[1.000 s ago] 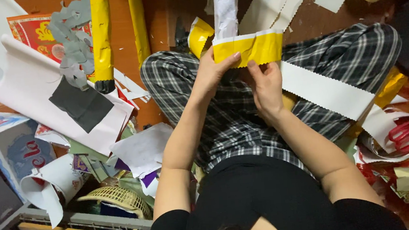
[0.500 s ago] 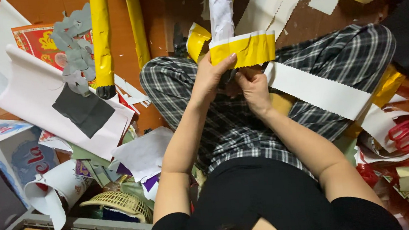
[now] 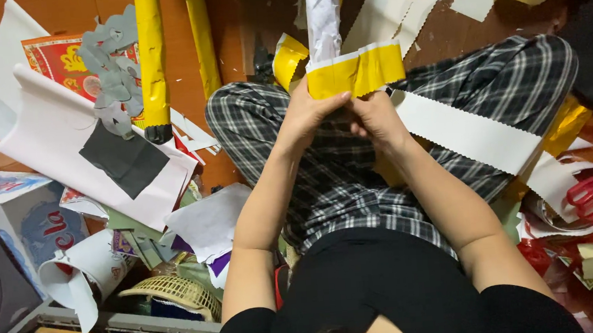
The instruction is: Applying paper strips with adhesive to a giraffe armature to create a paper-mache sculpture
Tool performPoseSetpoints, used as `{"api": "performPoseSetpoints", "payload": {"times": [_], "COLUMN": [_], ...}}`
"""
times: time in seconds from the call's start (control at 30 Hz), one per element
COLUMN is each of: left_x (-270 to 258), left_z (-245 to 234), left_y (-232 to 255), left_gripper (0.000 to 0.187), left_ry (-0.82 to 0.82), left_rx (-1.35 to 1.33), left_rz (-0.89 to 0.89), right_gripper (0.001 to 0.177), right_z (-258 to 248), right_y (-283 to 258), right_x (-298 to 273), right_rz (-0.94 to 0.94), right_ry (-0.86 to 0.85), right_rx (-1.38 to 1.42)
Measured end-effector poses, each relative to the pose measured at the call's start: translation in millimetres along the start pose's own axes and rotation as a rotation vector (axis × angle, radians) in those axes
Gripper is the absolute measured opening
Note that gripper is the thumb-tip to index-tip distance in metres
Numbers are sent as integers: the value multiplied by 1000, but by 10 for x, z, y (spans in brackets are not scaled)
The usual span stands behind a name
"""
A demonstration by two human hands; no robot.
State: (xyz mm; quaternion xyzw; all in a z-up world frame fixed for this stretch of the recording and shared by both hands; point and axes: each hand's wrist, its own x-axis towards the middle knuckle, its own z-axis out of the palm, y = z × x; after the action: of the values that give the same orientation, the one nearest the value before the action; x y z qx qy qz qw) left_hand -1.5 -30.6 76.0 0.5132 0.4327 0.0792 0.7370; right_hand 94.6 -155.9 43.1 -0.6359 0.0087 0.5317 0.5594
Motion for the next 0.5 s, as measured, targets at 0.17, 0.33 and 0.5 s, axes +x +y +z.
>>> {"api": "performPoseSetpoints", "payload": {"times": [0.17,0.33,0.5], "left_x": [38,55,161], "left_z": [11,23,-41], "left_y": [-59,-125,-339], "left_gripper": [57,57,61], "left_ry": [70,94,31], "left_rx": [-50,-70,-102], "left_rz": [-23,-40,-60], "right_gripper": [34,32,37], "right_z": [3,55,173], "right_y": [-217,-285,-269], "right_x": [-234,-294,-242], "right_rz": [-60,-54,-34], "right_ry": [-6,12,341], "right_rx": [116,483,415]}}
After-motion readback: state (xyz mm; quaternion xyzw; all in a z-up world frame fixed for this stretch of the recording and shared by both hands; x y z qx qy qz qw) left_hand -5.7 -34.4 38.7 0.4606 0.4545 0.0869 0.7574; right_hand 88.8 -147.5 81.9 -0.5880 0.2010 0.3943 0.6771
